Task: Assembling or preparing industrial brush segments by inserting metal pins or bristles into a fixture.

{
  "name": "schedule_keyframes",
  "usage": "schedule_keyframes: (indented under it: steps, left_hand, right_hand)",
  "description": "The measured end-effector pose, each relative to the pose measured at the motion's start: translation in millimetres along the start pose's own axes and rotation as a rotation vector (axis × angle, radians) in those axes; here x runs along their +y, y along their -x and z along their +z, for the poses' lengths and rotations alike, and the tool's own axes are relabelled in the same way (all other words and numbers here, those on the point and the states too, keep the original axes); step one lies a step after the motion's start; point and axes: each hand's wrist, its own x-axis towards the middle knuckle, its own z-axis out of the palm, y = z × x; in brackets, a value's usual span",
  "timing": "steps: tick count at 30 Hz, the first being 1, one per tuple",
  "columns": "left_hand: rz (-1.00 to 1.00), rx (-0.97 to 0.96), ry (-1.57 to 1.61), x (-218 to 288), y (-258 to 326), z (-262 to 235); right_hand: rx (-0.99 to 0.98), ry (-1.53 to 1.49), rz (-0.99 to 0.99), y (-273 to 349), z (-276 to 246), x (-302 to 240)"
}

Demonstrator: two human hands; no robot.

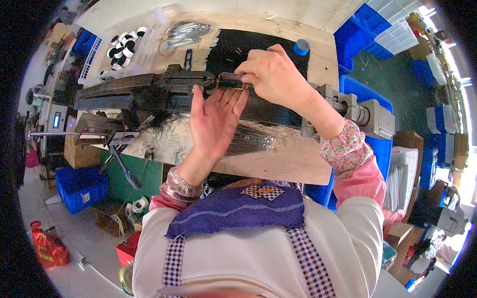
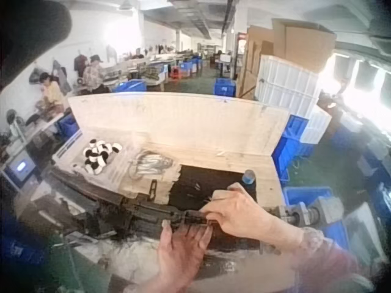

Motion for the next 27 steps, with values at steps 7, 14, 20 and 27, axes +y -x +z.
schedule_keyframes:
  steps: [7, 14, 20, 27]
  left_hand:
    - [-0.018, 0.02, 0.033, -2, 0, 1]
    - [-0.021, 0.022, 0.035, -2, -3, 4]
    - [0.066, 0.047, 0.044, 1, 1, 2]
    - [0.017, 0.115, -0.003, 5, 3, 4]
  right_hand:
    - [0.031, 0.022, -0.034, 3, -2, 8]
    - [0.175, 0.168, -0.142, 4, 0, -4]
    - [0.168, 0.148, 0.057, 14, -9, -29]
    - [-0.107, 0.28, 0.031, 10, 5, -45]
